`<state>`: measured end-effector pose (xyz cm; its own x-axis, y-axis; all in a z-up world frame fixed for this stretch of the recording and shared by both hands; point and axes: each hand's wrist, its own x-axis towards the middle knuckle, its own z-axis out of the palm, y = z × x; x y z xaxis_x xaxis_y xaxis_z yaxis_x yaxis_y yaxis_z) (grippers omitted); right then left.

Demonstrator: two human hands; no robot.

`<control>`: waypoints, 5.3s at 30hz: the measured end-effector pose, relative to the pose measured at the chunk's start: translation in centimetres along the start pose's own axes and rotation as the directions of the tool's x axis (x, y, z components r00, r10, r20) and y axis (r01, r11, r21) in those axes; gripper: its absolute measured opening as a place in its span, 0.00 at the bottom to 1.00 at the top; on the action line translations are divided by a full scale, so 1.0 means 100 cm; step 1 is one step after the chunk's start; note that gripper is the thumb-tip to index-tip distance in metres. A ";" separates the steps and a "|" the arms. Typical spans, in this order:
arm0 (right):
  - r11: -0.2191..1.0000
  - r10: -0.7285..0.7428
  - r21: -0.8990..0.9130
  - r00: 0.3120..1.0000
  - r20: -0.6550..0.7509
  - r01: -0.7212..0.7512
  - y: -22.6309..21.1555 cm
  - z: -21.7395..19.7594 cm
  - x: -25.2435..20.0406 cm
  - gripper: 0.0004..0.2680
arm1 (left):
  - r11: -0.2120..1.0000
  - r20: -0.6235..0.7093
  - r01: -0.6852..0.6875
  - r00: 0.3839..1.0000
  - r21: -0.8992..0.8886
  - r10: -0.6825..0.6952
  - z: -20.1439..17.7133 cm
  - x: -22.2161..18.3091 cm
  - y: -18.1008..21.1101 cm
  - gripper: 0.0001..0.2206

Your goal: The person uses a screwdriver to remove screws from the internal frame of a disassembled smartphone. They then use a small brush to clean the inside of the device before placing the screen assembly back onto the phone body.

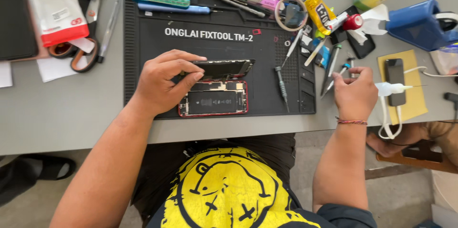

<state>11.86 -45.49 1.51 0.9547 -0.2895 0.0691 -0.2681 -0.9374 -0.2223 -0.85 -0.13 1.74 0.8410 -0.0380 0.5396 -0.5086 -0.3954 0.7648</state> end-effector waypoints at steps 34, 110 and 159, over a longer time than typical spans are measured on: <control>-0.137 -0.519 0.848 0.692 -0.502 0.513 -0.202 0.059 -0.151 0.28 | 0.995 -0.069 0.019 0.997 -0.094 -0.026 0.005 0.000 -0.006 0.02; -0.047 -0.742 0.760 0.487 -0.461 0.648 -0.211 0.075 -0.159 0.23 | 0.846 0.064 0.161 0.987 -0.509 -0.149 -0.011 0.003 -0.023 0.07; -0.047 -0.875 0.401 0.156 -0.458 0.915 -0.241 0.033 -0.153 0.11 | 0.956 0.027 0.047 0.999 -0.290 -0.041 -0.007 0.001 -0.037 0.07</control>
<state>4.16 -17.86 2.62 0.3242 0.6865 0.6509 0.9378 -0.1429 -0.3164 1.03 2.02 -0.80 0.8656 -0.0463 0.4986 -0.5005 -0.1132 0.8583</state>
